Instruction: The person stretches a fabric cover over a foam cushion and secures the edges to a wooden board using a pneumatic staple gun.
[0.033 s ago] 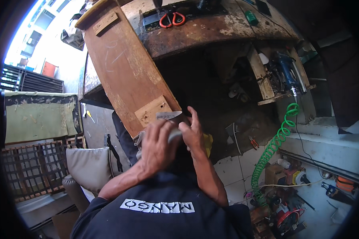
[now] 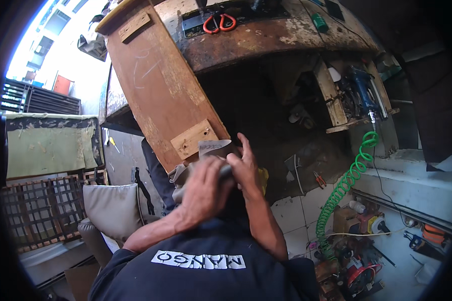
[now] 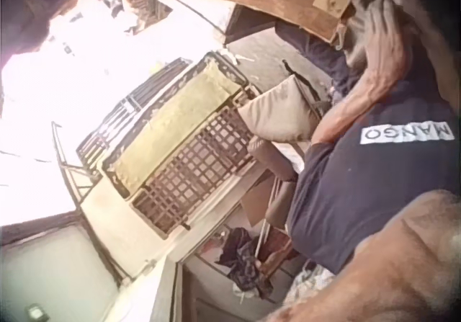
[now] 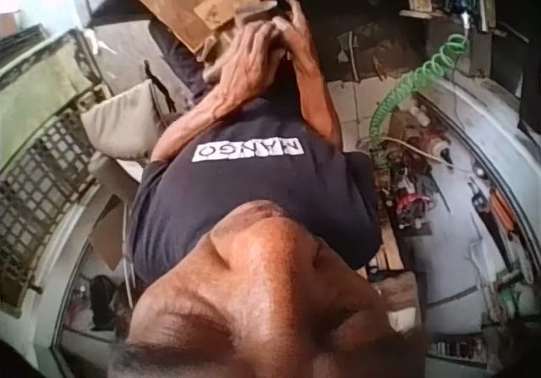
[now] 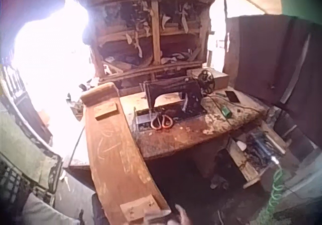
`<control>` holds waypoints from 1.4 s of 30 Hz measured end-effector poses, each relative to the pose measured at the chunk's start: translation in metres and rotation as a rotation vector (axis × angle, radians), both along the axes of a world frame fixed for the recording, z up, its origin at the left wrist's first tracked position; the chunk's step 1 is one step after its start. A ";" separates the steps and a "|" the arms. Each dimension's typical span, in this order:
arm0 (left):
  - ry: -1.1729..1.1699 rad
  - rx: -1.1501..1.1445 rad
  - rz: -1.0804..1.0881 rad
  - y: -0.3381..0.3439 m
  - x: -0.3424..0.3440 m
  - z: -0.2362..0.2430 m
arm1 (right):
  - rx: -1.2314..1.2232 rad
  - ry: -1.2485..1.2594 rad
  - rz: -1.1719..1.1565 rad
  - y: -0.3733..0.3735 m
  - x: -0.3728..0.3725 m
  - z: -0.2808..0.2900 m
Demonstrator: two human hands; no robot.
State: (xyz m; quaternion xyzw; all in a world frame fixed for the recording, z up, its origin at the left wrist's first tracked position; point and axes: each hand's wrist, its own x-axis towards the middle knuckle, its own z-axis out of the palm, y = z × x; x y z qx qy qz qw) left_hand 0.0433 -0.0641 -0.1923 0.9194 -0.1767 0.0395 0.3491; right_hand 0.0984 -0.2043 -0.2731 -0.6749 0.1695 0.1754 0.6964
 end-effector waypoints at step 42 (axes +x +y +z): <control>0.066 0.419 0.042 0.052 -0.026 -0.015 | 0.036 -0.232 0.467 -0.034 0.023 0.012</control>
